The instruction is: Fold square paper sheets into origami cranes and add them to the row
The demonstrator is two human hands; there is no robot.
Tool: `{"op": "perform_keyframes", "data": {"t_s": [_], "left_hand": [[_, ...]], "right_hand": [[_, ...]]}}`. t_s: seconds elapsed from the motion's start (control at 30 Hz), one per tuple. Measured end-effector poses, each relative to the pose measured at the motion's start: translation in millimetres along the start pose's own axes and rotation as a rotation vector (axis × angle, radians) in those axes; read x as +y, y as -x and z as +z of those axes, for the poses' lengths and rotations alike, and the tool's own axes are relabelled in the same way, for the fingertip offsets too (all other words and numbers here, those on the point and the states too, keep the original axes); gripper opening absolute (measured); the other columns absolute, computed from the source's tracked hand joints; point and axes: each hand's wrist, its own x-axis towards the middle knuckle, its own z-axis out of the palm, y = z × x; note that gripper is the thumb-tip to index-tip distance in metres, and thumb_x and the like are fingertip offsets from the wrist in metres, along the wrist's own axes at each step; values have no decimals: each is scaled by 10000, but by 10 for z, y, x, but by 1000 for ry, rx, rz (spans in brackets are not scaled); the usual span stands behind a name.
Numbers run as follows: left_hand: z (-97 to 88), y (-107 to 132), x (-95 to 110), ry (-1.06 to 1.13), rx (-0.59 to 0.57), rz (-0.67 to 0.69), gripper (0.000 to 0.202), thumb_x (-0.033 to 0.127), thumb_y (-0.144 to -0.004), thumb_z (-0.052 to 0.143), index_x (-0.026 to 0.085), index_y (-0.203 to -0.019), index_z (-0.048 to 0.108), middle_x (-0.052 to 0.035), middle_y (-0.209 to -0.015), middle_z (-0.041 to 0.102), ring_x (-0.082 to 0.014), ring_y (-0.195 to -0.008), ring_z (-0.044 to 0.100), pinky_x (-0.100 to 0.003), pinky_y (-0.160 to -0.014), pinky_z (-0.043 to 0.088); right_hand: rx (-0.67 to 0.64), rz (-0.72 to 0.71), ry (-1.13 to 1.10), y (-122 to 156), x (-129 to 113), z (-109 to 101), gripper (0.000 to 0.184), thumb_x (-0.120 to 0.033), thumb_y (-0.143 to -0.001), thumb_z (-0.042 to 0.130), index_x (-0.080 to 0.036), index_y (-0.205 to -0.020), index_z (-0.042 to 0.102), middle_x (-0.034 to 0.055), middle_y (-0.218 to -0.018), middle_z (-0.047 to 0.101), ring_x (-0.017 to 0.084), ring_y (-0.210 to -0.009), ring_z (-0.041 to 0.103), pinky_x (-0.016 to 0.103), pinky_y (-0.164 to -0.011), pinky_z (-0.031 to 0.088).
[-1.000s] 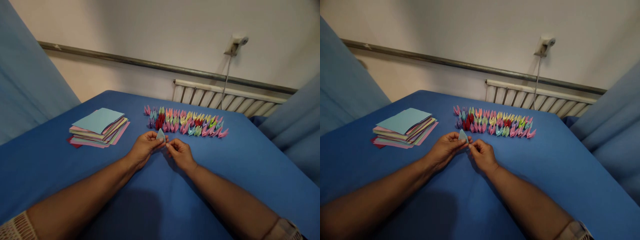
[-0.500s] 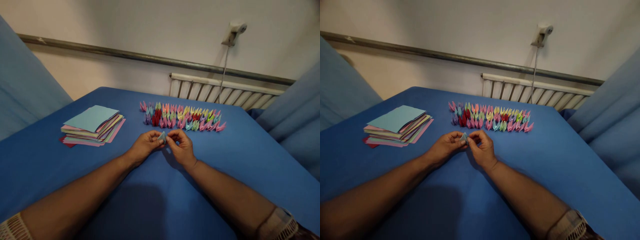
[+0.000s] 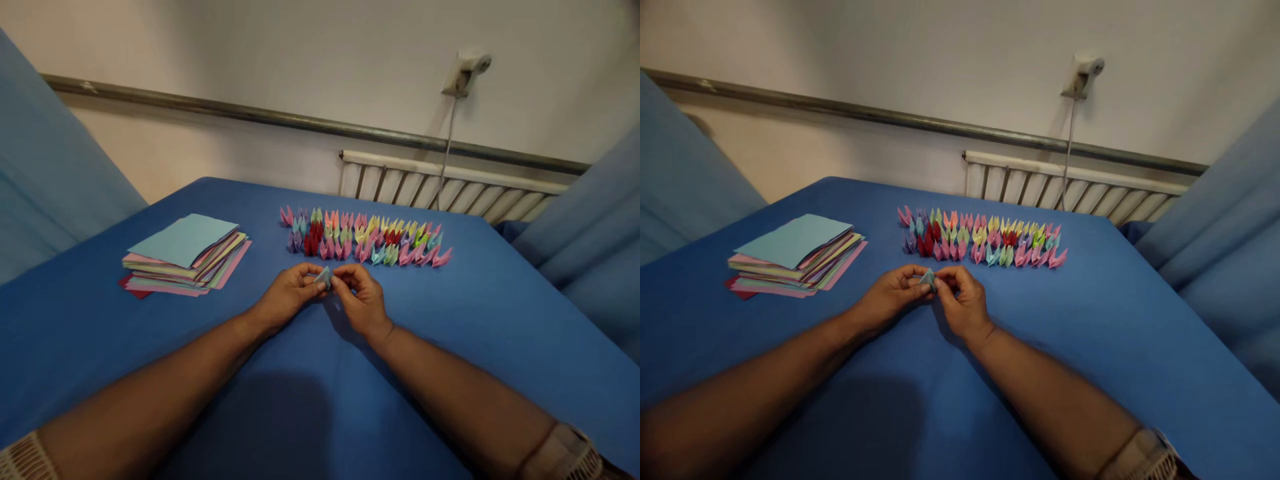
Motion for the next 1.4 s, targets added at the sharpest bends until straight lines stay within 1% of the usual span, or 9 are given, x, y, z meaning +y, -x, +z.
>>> {"op": "perform_keyframes", "data": {"t_s": [0.1,0.37,0.57,0.67,0.8,0.9,1.03,1.2,1.4], "left_hand": [[5,8,2,-14,-4,-1,348,286,-701,782,160,-958,584,20,-755,671,-102,-702,624,-242,-721,466],[5,16,18,-90,-10,-8,361,301,-723,758,163,-1000,573,37,-697,657,-100,-662,613,-229,-667,437],[-1,16,8,-42,-23,-10,398,295,-703,782,165,-1007,562,29,-721,674,-123,-712,641,-251,-713,457],[2,15,7,-11,-31,-15,408,290,-685,800,161,-995,569,26,-736,678,-126,-735,649,-258,-746,465],[11,12,-2,-6,-45,-12,370,300,-677,808,148,-953,613,14,-769,678,-121,-755,645,-259,-768,476],[16,11,-10,-21,-41,-24,311,312,-674,806,140,-883,654,16,-771,666,-95,-725,623,-241,-757,483],[22,11,-3,-6,-22,-53,269,313,-671,806,142,-822,664,37,-712,634,-69,-674,596,-222,-732,497],[47,21,31,12,-2,-102,266,309,-660,807,146,-799,649,46,-665,629,-58,-632,592,-197,-687,504],[101,50,87,-43,34,-112,198,240,-678,772,141,-777,632,26,-640,649,-76,-600,605,-211,-644,504]], "right_hand": [[19,20,10,1,4,11,67,-237,-838,617,-216,-899,600,-5,-786,644,125,-676,607,272,-647,501],[5,-23,74,9,-36,2,110,-202,-797,633,-215,-888,573,-11,-784,612,118,-640,576,255,-599,482],[-40,-131,120,7,-86,-19,84,-179,-826,610,-221,-898,620,6,-840,598,119,-679,578,262,-630,488],[-46,-135,137,5,-93,-27,100,-171,-818,619,-220,-904,631,7,-835,593,119,-667,568,260,-613,479],[-49,-114,151,-11,-71,-32,46,-188,-825,619,-217,-850,644,3,-807,588,115,-642,557,256,-594,463],[-43,-89,145,-22,-40,-38,55,-198,-833,602,-214,-804,646,1,-774,589,125,-659,557,262,-613,459],[-25,17,69,-15,-9,-37,62,-254,-834,607,-212,-790,619,-2,-750,593,132,-666,552,269,-626,457],[27,165,-100,-30,-42,-24,122,-303,-792,645,-208,-763,574,-29,-678,574,112,-588,530,250,-574,438],[29,219,-137,-50,-110,-26,152,-321,-770,652,-205,-737,561,-55,-602,538,96,-525,505,234,-521,413]]}}
